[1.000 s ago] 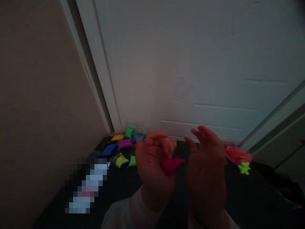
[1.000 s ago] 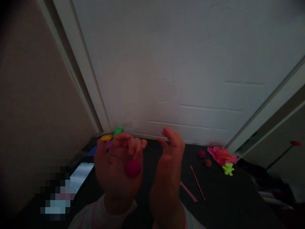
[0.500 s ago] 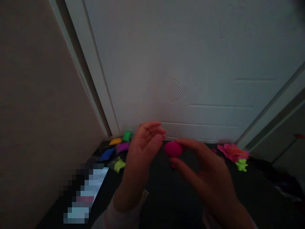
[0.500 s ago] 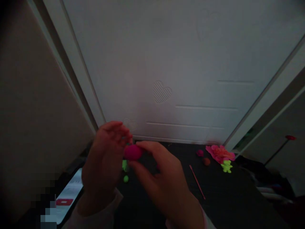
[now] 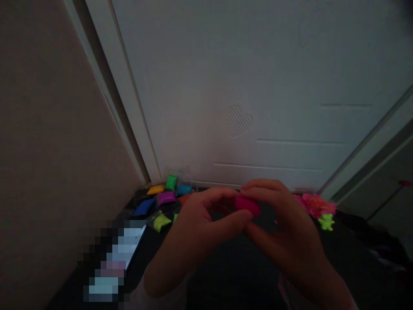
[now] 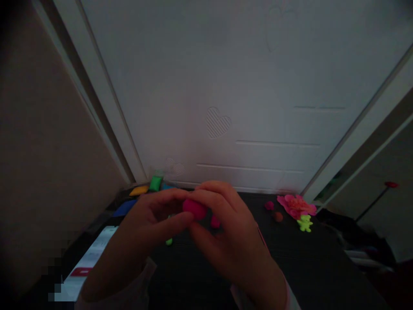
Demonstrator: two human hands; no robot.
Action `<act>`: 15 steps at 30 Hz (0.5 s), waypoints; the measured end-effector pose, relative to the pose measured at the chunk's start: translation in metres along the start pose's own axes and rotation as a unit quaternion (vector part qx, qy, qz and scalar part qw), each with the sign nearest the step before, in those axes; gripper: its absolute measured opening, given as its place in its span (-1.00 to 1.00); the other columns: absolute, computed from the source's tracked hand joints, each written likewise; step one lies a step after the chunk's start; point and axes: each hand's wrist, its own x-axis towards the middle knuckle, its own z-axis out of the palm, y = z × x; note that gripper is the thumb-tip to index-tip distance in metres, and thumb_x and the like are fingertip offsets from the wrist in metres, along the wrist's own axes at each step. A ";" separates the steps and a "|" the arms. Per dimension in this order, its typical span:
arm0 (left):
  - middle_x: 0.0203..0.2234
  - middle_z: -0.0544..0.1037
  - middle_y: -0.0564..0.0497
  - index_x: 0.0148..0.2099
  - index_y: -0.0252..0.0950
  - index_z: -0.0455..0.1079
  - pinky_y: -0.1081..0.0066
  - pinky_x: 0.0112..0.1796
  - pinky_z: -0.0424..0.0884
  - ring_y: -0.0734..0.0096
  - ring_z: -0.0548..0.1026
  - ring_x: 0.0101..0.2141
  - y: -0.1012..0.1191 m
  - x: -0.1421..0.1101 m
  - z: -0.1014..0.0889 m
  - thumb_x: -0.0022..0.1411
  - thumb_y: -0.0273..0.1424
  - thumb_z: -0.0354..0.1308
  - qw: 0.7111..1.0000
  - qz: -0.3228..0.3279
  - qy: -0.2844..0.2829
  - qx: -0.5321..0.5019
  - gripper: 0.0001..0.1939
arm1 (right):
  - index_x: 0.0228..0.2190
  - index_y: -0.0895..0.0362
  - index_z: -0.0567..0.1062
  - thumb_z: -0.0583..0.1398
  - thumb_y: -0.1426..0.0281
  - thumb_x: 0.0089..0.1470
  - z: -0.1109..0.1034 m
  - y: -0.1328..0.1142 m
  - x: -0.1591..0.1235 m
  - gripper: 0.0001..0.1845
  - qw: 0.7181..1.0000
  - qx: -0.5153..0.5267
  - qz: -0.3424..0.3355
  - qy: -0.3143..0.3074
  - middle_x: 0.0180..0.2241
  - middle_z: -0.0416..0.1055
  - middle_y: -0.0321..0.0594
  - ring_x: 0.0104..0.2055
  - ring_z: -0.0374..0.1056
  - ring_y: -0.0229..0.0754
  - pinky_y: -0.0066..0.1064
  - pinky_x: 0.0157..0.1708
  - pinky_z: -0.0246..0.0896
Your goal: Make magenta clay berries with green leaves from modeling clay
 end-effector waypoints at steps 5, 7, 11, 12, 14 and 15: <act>-0.37 0.54 -0.06 -0.25 -0.30 0.44 0.35 -0.28 0.37 0.30 0.47 -0.33 0.000 -0.001 0.002 0.03 -0.36 0.15 0.999 0.027 -0.007 0.028 -0.80 | -0.20 0.03 0.27 0.16 0.48 -0.08 -0.001 -0.002 -0.001 -0.66 1.000 -0.013 0.000 0.012 -0.19 0.29 -0.17 -0.15 0.28 -0.12 -0.23 -0.22 0.25; -0.37 0.54 -0.06 -0.26 -0.30 0.44 0.35 -0.28 0.37 0.29 0.47 -0.32 0.000 -0.001 0.003 0.03 -0.37 0.15 0.999 0.026 -0.009 0.027 -0.80 | -0.20 0.04 0.26 0.16 0.47 -0.09 -0.001 -0.002 -0.001 -0.65 1.000 -0.021 -0.003 0.016 -0.18 0.29 -0.16 -0.14 0.27 -0.11 -0.22 -0.21 0.25; -0.35 0.54 -0.05 -0.26 -0.31 0.44 0.36 -0.25 0.36 0.30 0.46 -0.30 0.001 -0.001 0.004 0.03 -0.39 0.15 1.000 0.020 -0.010 0.019 -0.82 | -0.21 0.05 0.27 0.17 0.47 -0.08 -0.002 -0.003 0.000 -0.66 0.999 -0.024 -0.012 0.028 -0.20 0.30 -0.17 -0.14 0.27 -0.13 -0.25 -0.21 0.24; -0.36 0.54 -0.04 -0.27 -0.30 0.44 0.37 -0.26 0.36 0.30 0.46 -0.30 0.001 -0.001 0.004 0.03 -0.40 0.15 1.000 0.019 -0.011 0.016 -0.82 | -0.22 0.05 0.27 0.17 0.48 -0.08 -0.002 -0.003 0.000 -0.67 0.999 -0.025 -0.014 0.032 -0.21 0.31 -0.18 -0.15 0.27 -0.14 -0.26 -0.21 0.24; -0.36 0.54 -0.04 -0.26 -0.30 0.45 0.38 -0.27 0.36 0.30 0.46 -0.30 0.001 -0.001 0.004 0.03 -0.39 0.15 1.000 0.018 -0.016 0.007 -0.82 | -0.23 0.05 0.29 0.17 0.48 -0.08 -0.002 -0.003 0.001 -0.69 0.999 -0.024 -0.015 0.035 -0.23 0.32 -0.19 -0.17 0.29 -0.15 -0.28 -0.24 0.25; -0.37 0.54 -0.04 -0.26 -0.30 0.45 0.38 -0.28 0.36 0.30 0.46 -0.31 0.001 -0.001 0.003 0.03 -0.39 0.15 1.000 0.018 -0.018 0.005 -0.82 | -0.23 0.05 0.29 0.17 0.48 -0.08 -0.001 -0.004 0.001 -0.70 0.999 -0.022 -0.017 0.035 -0.24 0.33 -0.20 -0.18 0.29 -0.15 -0.28 -0.24 0.26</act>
